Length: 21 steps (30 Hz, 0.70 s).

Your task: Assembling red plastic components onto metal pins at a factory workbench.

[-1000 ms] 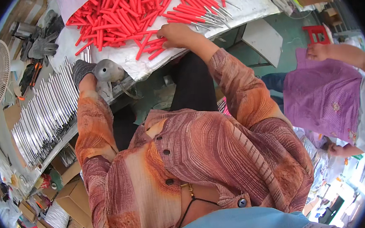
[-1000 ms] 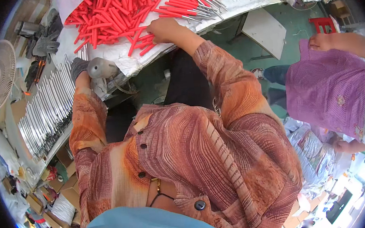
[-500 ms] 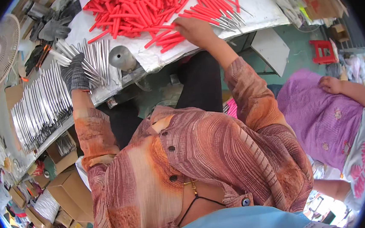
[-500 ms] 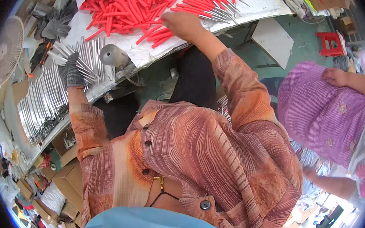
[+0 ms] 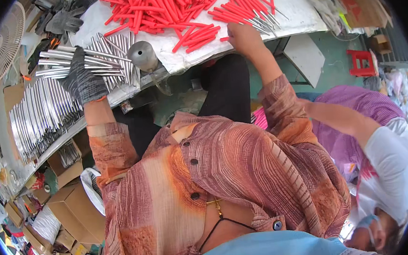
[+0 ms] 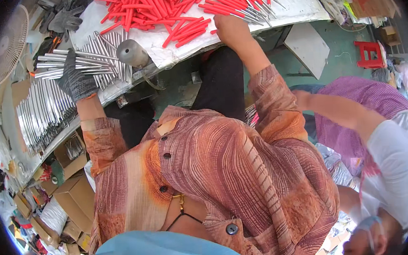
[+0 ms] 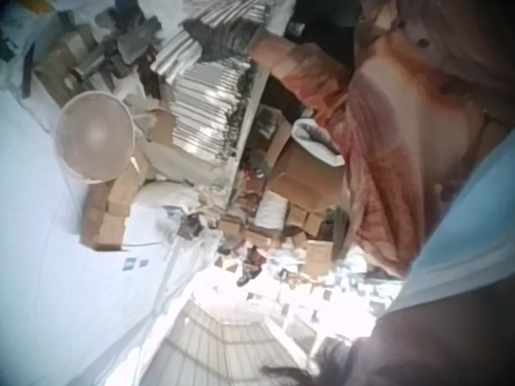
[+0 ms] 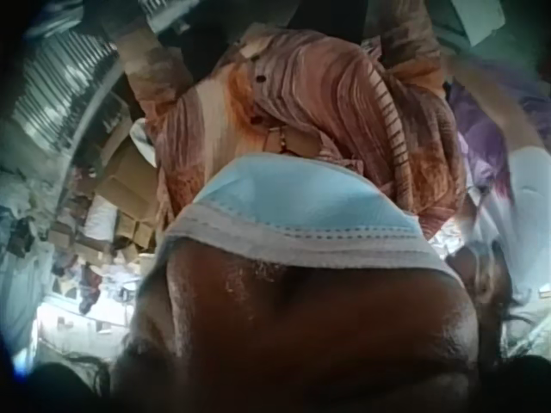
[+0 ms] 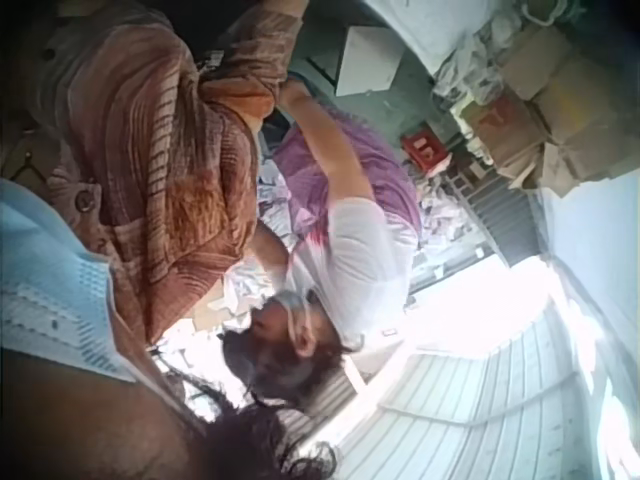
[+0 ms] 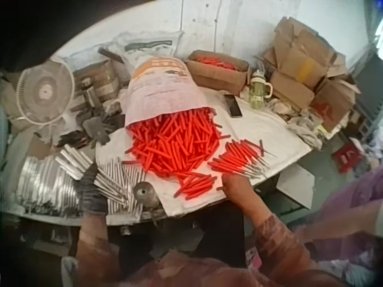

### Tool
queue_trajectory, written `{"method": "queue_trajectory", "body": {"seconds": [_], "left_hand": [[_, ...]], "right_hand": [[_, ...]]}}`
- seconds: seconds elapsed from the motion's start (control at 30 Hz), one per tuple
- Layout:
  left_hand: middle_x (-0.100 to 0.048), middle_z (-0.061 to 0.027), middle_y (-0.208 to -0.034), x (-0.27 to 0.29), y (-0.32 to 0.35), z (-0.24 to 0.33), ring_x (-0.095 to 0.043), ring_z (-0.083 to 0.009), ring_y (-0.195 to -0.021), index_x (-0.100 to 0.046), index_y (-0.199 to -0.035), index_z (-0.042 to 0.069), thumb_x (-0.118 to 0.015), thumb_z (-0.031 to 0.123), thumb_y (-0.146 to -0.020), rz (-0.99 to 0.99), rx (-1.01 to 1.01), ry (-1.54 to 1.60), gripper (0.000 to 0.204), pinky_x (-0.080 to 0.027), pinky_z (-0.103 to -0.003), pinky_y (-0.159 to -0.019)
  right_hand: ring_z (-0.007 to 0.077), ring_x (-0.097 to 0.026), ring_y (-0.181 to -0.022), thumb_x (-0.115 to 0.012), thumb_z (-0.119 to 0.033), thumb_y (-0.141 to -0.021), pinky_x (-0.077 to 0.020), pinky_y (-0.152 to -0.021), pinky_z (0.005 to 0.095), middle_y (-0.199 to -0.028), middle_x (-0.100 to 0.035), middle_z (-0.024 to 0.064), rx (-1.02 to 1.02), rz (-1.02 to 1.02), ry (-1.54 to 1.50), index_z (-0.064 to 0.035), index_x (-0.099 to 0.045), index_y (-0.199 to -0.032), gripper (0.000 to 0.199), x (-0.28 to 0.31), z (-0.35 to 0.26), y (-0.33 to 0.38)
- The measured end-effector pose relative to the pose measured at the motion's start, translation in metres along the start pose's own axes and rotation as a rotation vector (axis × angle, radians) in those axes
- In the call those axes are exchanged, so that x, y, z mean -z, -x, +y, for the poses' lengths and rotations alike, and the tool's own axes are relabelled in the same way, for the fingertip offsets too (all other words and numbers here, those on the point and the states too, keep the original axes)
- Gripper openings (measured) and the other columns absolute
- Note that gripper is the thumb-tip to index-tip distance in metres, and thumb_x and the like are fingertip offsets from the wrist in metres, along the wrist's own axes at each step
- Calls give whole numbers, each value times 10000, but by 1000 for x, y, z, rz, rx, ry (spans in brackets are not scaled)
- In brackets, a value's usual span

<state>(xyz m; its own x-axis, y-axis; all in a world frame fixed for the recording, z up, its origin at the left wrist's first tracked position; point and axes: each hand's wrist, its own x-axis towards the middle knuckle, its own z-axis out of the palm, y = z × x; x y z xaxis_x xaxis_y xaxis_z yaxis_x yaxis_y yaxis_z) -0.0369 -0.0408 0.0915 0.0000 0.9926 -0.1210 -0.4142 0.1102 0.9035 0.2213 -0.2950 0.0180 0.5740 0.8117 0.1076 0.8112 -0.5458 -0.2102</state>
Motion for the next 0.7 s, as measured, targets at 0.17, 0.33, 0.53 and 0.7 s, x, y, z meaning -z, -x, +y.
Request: {"method": "queue_trajectory", "body": {"seconds": [0.17, 0.33, 0.53, 0.7], "left_hand": [[-564, -87, -1011, -9, 6, -12, -577, -173, -809, -476, -1137, 45, -693, -87, -668, -159, -309, -164, 534, -523, -300, -675], [-558, -90, -1059, -10, 37, -16, -561, -157, -893, -476, -1138, 21, -673, -74, -705, -277, -346, -75, 485, -502, -285, -753], [-604, -77, -988, -7, 50, -19, -580, -126, -828, -549, -1048, 17, -695, 9, -726, -475, -208, -234, 354, -480, -268, -723], [-604, -29, -883, -18, 66, 1, -571, -106, -772, -580, -969, 40, -688, 0, -730, -518, -50, -284, 265, -464, -239, -675]], "right_hand": [[341, -609, -744, -533, -80, -731, -470, -622, 450, -742, -612, 152, 53, -183, 255, -63, -542, -856, 127, -2, 4, 1], [297, -633, -765, -556, -49, -741, -502, -646, 402, -803, -631, 169, 10, 7, 11, -81, -479, -1124, 392, 30, -9, -2], [202, -603, -784, -585, -32, -832, -517, -682, 326, -935, -547, 137, 86, -10, -1530, -29, -186, -1330, 639, 80, -120, -23], [205, -601, -801, -581, -26, -836, -521, -710, 318, -965, -534, 139, 130, 25, -1915, -47, -93, -1341, 703, 85, -165, -39]]}}
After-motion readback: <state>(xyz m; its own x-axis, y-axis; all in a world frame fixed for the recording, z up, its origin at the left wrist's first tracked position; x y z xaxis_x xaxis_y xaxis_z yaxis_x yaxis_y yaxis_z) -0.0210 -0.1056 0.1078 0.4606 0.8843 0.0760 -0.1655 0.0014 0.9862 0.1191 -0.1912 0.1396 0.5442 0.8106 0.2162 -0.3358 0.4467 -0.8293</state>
